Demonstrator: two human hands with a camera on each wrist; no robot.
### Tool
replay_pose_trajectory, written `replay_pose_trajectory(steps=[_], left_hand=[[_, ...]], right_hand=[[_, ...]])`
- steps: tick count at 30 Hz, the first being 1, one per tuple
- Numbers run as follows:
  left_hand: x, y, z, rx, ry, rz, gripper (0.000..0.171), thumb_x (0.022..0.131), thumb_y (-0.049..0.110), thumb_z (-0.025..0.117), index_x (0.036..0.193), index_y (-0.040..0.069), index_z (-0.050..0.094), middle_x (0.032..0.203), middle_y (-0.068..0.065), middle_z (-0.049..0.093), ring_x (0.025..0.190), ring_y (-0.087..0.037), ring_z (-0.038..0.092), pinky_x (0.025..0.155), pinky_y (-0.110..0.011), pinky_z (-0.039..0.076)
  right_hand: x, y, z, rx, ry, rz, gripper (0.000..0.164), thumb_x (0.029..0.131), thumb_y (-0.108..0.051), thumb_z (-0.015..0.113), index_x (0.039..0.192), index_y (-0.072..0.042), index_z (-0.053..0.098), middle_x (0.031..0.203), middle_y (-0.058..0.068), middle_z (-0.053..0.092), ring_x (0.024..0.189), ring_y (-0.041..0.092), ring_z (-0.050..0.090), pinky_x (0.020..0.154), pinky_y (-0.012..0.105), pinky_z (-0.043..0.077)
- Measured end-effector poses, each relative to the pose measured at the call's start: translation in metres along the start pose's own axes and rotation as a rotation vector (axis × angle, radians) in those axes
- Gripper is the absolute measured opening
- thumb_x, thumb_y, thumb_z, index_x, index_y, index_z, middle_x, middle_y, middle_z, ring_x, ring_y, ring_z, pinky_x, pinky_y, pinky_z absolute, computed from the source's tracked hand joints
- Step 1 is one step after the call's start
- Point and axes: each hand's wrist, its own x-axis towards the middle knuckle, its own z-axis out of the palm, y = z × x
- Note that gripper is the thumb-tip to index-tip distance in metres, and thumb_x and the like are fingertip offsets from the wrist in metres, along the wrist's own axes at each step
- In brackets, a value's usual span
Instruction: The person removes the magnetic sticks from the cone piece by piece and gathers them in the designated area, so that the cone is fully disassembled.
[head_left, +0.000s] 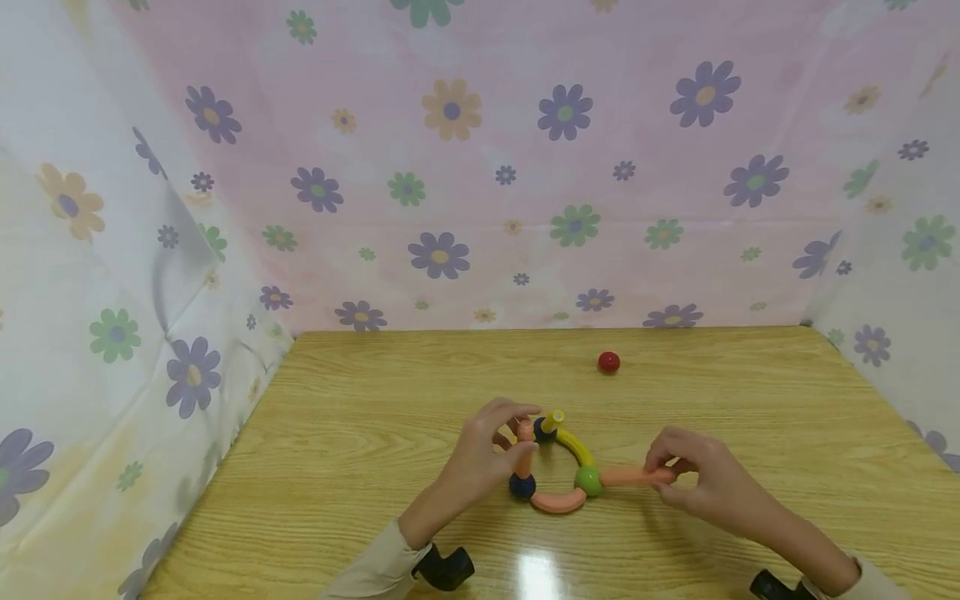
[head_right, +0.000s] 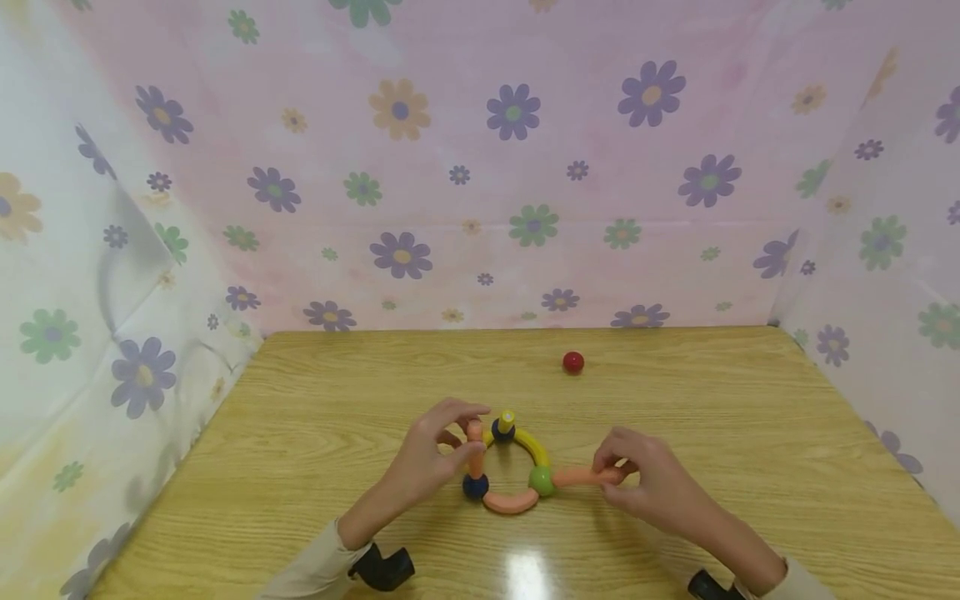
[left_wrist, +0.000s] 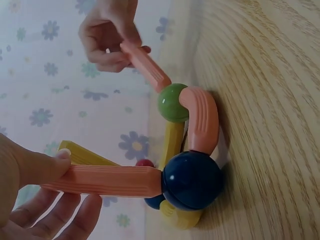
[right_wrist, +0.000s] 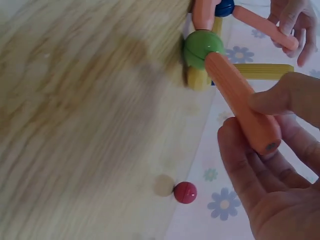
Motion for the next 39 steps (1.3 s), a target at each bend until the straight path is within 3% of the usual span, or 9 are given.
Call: replay_pose_trajectory(steps=[8, 14, 18, 25, 29, 33, 39], left_hand=[[-0.012, -0.003, -0.01, -0.008, 0.067, 0.02, 0.034, 0.08, 0.001, 0.073, 0.109, 0.018, 0.065, 0.104, 0.002, 0.059, 0.088, -0.013, 0.057, 0.066, -0.025, 0.053], [-0.03, -0.009, -0.022, -0.009, 0.116, 0.043, 0.031, 0.078, -0.003, 0.075, 0.1, 0.016, 0.064, 0.098, 0.002, 0.059, 0.086, -0.015, 0.059, 0.065, -0.024, 0.054], [-0.043, -0.012, -0.031, 0.031, 0.125, 0.006, 0.025, 0.078, -0.003, 0.075, 0.094, 0.013, 0.066, 0.096, 0.003, 0.058, 0.084, -0.014, 0.059, 0.064, -0.023, 0.054], [-0.057, -0.015, -0.042, 0.101, 0.054, -0.1, 0.02, 0.075, -0.005, 0.076, 0.091, 0.005, 0.068, 0.092, 0.001, 0.061, 0.081, -0.015, 0.06, 0.066, -0.021, 0.053], [-0.06, -0.018, -0.045, 0.144, 0.001, -0.127, 0.02, 0.076, -0.006, 0.075, 0.09, 0.006, 0.07, 0.093, 0.001, 0.063, 0.083, -0.016, 0.061, 0.068, -0.022, 0.052], [-0.062, -0.02, -0.047, 0.201, -0.054, -0.129, 0.021, 0.076, -0.009, 0.074, 0.089, 0.006, 0.07, 0.091, 0.002, 0.063, 0.081, -0.013, 0.06, 0.067, -0.024, 0.052], [-0.063, -0.025, -0.046, 0.271, -0.118, -0.142, 0.021, 0.075, -0.009, 0.074, 0.088, 0.007, 0.07, 0.089, 0.0, 0.063, 0.078, -0.011, 0.057, 0.064, -0.023, 0.048]], right_hand=[[-0.01, 0.014, 0.002, -0.035, -0.104, 0.066, 0.04, 0.069, 0.015, 0.07, 0.086, -0.019, 0.062, 0.084, -0.007, 0.056, 0.072, 0.005, 0.057, 0.055, 0.023, 0.051], [-0.013, 0.019, 0.005, -0.012, -0.157, 0.078, 0.035, 0.071, 0.011, 0.074, 0.089, -0.016, 0.061, 0.084, -0.005, 0.057, 0.072, 0.005, 0.056, 0.054, 0.024, 0.05], [-0.013, 0.02, 0.005, 0.007, -0.201, 0.094, 0.032, 0.075, 0.007, 0.074, 0.091, -0.016, 0.06, 0.085, -0.006, 0.058, 0.073, 0.004, 0.055, 0.054, 0.025, 0.049], [-0.009, 0.018, 0.006, -0.025, -0.258, 0.031, 0.034, 0.074, 0.009, 0.072, 0.088, -0.018, 0.058, 0.081, -0.007, 0.056, 0.07, 0.002, 0.052, 0.052, 0.023, 0.046], [0.001, 0.01, 0.01, -0.063, -0.278, 0.061, 0.024, 0.081, 0.0, 0.072, 0.087, -0.019, 0.058, 0.08, -0.011, 0.054, 0.07, 0.001, 0.05, 0.053, 0.023, 0.046], [0.017, -0.003, 0.015, -0.096, -0.246, 0.122, 0.013, 0.085, -0.016, 0.072, 0.088, -0.018, 0.06, 0.08, -0.013, 0.054, 0.071, 0.002, 0.05, 0.055, 0.023, 0.046], [0.044, -0.02, 0.022, -0.13, -0.166, 0.081, 0.027, 0.078, 0.0, 0.073, 0.096, -0.015, 0.06, 0.086, -0.007, 0.056, 0.074, 0.009, 0.052, 0.057, 0.024, 0.048]])
